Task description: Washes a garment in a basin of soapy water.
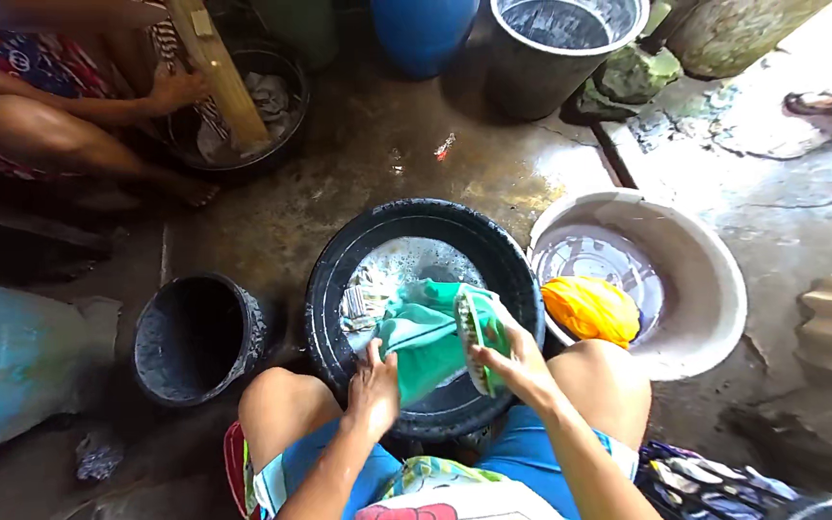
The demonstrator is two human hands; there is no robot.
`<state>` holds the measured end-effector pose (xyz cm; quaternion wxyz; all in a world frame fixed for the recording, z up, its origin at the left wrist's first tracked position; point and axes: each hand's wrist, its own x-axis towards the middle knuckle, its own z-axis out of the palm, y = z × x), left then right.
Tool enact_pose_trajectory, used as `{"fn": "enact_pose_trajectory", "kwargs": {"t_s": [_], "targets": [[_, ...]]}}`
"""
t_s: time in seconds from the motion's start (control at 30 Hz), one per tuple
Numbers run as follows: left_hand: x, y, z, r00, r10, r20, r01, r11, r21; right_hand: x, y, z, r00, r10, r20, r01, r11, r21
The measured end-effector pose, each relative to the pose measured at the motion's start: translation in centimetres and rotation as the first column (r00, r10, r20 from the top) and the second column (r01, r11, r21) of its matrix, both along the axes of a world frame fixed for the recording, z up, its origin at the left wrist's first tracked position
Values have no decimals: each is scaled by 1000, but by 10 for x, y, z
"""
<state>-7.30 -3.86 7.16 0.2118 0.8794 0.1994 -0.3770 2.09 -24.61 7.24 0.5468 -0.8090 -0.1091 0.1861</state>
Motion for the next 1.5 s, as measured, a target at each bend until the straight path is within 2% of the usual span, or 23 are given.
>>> {"fn": "enact_pose_trajectory", "kwargs": {"t_s": [0.1, 0.17, 0.23, 0.3, 0.33, 0.4, 0.47, 0.53, 0.6, 0.63, 0.7, 0.77, 0.87, 0.93, 1.0, 1.07, 1.13, 1.17, 1.23, 1.3, 1.33, 1.43, 1.5], "targets": [[-5, 23, 23, 985, 32, 167, 3, 979, -202, 19, 5, 35, 990, 37, 137, -17, 989, -145], [12, 49, -9, 954, 220, 201, -130, 915, -382, 60, 32, 19, 996, 51, 70, -36, 981, -193], [36, 62, -77, 899, 426, 96, -354, 840, -412, 113, 68, -34, 984, 11, -175, -43, 983, -179], [49, 61, -147, 802, 597, -22, -560, 739, -374, 153, 98, -99, 875, -61, -479, 36, 997, -61], [53, 59, -170, 771, 635, -44, -608, 715, -346, 166, 106, -123, 824, -87, -560, 71, 996, -51], [54, 54, -191, 825, 563, -49, -553, 786, -276, 187, 106, -158, 844, -95, -528, -1, 984, -178], [51, 53, -190, 914, 405, -10, -397, 891, -221, 197, 99, -168, 853, 61, -518, -262, 908, -325], [44, 54, -184, 885, 389, 257, -345, 917, -200, 211, 94, -179, 877, 192, -440, -422, 747, -514], [39, 58, -186, 689, 429, 584, -335, 903, -269, 214, 93, -197, 947, 226, -227, -319, 625, -713], [40, 58, -186, 664, 425, 615, -315, 905, -286, 208, 97, -210, 967, 224, -120, -237, 627, -742], [44, 55, -185, 868, 343, 360, -272, 933, -236, 188, 115, -235, 970, 238, -60, -211, 685, -698], [53, 51, -187, 956, 292, 39, -276, 935, -224, 171, 140, -243, 950, 258, -174, -311, 803, -509], [33, 50, -167, 803, 590, 79, -509, 750, -423, 141, 144, -216, 878, 285, -384, -316, 948, -19], [13, 48, -147, 647, 762, 23, -632, 553, -543, 100, 135, -187, 875, 210, -436, -198, 977, 74], [-1, 46, -146, 603, 793, -87, -723, 497, -480, 41, 133, -171, 888, 294, -353, -317, 948, -8], [-9, 47, -152, 657, 742, -134, -735, 591, -333, 11, 124, -181, 795, 556, -243, -597, 786, -157], [-13, 51, -150, 696, 701, -155, -711, 643, -286, 48, 97, -203, 732, 643, -227, -663, 596, -452], [-14, 53, -149, 693, 706, -148, -714, 641, -282, 73, 87, -207, 760, 600, -250, -619, 549, -562], [-14, 49, -152, 696, 709, -111, -706, 648, -287, 86, 85, -195, 847, 452, -279, -519, 592, -617], [-8, 50, -153, 718, 692, -75, -682, 679, -271, 41, 103, -180, 881, 415, -230, -474, 759, -447], [-8, 52, -150, 728, 682, -76, -676, 693, -251, 16, 112, -182, 865, 463, -193, -501, 786, -362], [-15, 62, -137, 735, 667, -118, -672, 697, -249, 42, 99, -209, 822, 531, -205, -554, 661, -506], [-17, 62, -132, 748, 653, -120, -658, 708, -255, 87, 84, -212, 898, 388, -209, -423, 627, -654]]}}
